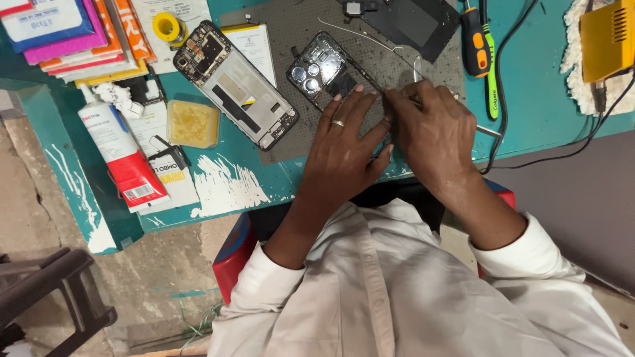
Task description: The person uses tweezers to remove small components from a disassembled smartphone frame on a workbench. They then apply adhesive from a bottle to the frame and continue manipulating small parts with the tweezers.
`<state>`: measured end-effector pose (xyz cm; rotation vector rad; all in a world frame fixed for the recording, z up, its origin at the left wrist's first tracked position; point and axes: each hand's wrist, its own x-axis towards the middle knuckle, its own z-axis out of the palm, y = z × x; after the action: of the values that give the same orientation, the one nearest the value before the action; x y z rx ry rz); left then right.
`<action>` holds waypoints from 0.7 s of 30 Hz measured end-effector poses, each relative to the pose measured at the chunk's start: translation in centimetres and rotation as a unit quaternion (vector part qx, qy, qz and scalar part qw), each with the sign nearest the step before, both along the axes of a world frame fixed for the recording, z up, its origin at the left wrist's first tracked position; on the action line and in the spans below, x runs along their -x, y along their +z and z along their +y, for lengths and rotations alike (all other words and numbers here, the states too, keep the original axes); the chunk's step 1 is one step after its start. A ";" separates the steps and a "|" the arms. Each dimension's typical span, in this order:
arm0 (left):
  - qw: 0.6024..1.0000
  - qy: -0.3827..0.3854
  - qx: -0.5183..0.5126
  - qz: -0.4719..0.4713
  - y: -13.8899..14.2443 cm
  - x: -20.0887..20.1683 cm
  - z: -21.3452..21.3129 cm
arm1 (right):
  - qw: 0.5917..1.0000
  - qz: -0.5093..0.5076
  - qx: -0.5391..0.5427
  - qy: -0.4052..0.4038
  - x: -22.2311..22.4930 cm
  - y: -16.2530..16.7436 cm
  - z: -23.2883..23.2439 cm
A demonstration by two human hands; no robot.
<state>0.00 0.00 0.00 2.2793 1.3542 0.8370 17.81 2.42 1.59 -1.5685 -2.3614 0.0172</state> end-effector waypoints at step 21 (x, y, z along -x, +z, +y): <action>1.000 0.000 -0.012 -0.024 0.2 0.0 -0.3 | 0.995 0.094 -0.003 -0.030 -1.2 1.6 -2.1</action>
<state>0.04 -0.31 0.16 2.2627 1.3291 0.9061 19.00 0.28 3.23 -1.5602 -2.1678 0.1398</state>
